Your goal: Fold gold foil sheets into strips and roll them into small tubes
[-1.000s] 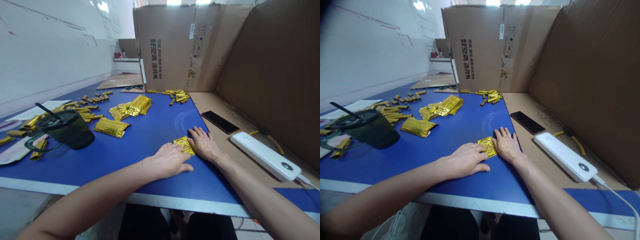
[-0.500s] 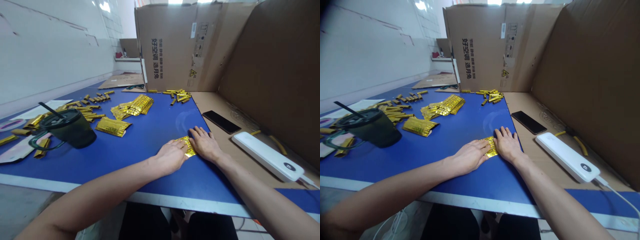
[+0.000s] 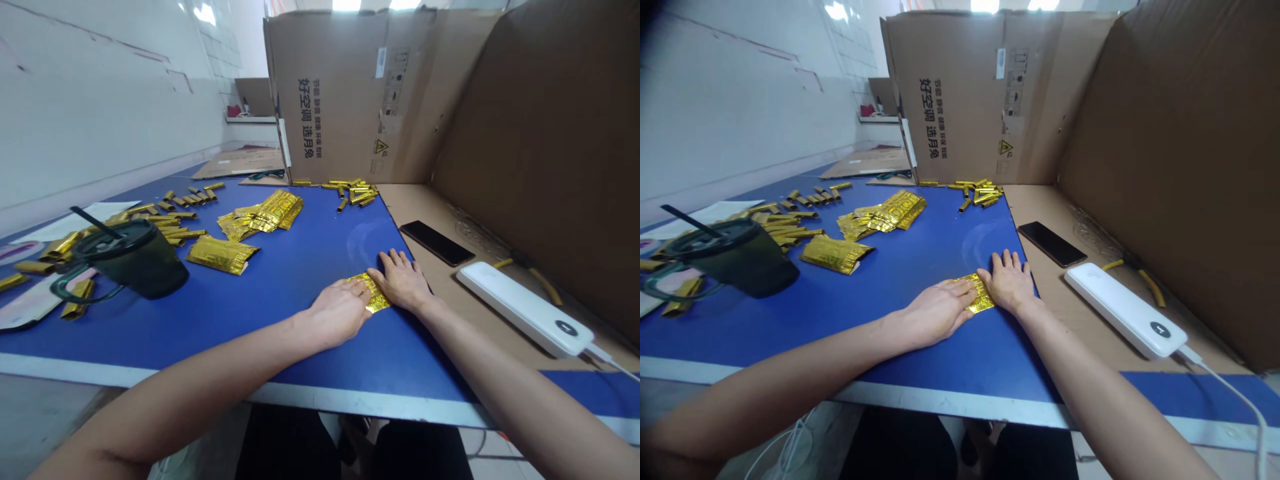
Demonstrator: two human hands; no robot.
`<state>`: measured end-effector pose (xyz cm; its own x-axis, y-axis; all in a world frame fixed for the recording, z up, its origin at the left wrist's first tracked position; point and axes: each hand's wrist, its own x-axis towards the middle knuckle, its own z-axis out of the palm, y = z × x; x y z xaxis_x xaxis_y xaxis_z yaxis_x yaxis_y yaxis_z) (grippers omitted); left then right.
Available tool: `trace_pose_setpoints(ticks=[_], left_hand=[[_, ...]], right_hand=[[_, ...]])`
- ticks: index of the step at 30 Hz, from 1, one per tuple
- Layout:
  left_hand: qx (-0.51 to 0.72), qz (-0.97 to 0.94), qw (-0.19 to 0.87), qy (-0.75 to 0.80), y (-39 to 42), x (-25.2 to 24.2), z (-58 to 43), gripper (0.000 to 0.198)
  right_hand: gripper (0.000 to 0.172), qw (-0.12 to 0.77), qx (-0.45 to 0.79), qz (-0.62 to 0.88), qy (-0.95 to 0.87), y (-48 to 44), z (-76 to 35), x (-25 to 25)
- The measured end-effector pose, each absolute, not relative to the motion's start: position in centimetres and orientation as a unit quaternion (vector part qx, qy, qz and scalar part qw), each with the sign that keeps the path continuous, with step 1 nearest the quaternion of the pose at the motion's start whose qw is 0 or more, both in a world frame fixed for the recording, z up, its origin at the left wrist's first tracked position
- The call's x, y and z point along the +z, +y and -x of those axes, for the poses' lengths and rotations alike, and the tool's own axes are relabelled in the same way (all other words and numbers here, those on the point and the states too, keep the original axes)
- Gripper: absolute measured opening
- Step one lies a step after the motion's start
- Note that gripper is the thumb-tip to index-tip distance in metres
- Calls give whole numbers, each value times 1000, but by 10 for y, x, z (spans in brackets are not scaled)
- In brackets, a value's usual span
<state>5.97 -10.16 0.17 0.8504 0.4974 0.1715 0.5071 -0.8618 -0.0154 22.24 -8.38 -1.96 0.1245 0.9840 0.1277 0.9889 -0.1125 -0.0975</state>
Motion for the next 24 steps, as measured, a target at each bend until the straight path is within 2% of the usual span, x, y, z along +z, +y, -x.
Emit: trace_pose_setpoints(ticks=[4, 9, 15, 19, 24], left_hand=[[-84, 960, 31, -265, -103, 1, -59, 33], [-61, 962, 24, -266, -91, 3, -49, 35], [-2, 972, -9, -234, -64, 10, -33, 51], [-11, 975, -14, -223, -59, 13, -30, 51], [-48, 973, -19, -227, -62, 11, -33, 32]], right_hand=[[52, 82, -28, 749, -657, -84, -225, -18], [47, 116, -50, 728, -674, -92, -225, -15], [34, 204, -2, 578, -790, -101, -227, -9], [32, 146, 47, 533, -832, -108, -225, 0], [28, 79, 44, 519, -850, -118, -220, 17]])
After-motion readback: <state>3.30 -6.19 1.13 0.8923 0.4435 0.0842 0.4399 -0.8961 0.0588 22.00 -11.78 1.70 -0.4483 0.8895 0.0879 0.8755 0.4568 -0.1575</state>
